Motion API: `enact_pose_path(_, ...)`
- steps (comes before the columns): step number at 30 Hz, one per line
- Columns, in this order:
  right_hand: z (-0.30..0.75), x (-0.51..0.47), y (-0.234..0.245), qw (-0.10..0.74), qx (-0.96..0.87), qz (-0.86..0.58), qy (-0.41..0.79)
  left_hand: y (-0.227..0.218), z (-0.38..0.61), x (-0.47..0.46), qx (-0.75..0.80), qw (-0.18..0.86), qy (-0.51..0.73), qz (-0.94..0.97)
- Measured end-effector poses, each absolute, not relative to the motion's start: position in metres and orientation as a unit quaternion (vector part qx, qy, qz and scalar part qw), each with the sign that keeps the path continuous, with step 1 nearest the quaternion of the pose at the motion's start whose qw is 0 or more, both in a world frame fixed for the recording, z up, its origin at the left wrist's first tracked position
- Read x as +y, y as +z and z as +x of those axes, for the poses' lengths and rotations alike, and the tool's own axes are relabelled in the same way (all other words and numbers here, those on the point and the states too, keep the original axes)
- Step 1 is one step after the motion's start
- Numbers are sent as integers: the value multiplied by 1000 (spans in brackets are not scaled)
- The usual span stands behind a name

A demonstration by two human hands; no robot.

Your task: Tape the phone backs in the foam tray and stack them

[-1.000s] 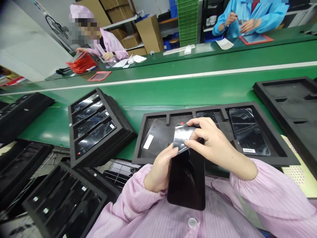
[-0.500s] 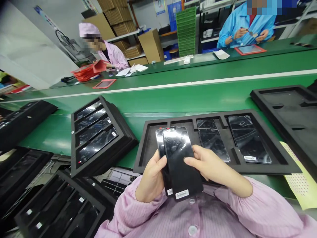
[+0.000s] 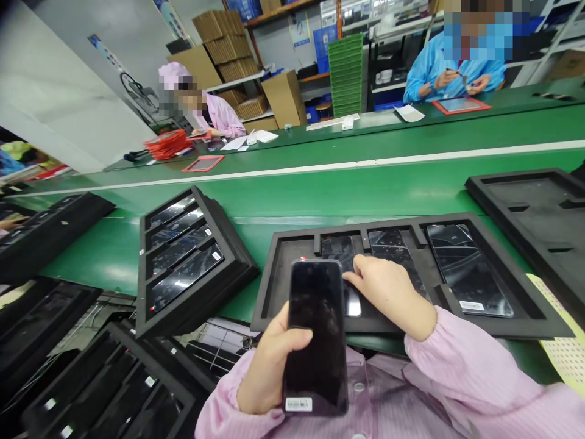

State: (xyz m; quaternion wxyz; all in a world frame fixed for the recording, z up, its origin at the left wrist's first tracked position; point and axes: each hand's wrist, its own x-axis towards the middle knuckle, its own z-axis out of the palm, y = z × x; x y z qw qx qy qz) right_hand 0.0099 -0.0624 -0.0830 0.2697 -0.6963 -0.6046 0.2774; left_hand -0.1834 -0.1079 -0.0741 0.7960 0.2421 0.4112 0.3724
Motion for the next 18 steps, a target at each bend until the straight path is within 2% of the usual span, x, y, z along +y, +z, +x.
enact_pose_path(3, 14, -63, -65, 348, -623, -651, 261, -74, -176, -114, 383, 828, 321, 256)
enact_pose_path(6, 19, -66, -50, 395, -705, -525, 267, -74, -173, -116, 372, 840, 275, 282)
enact_pose_path(8, 20, -70, -46, 381, -782, -450, 203, -75, -173, -116, 377, 839, 250, 303)
enact_pose_path(13, 18, -91, -45, 393, -836, -371, -96, -75, -174, -113, 373, 839, 239, 315)
enact_pose_path(15, 21, -107, -43, 383, -851, -332, -139, -74, -175, -112, 370, 842, 255, 298)
enact_pose_path(18, 24, -127, -36, 314, -903, -273, -103, -69, -176, -109, 361, 850, 269, 273)
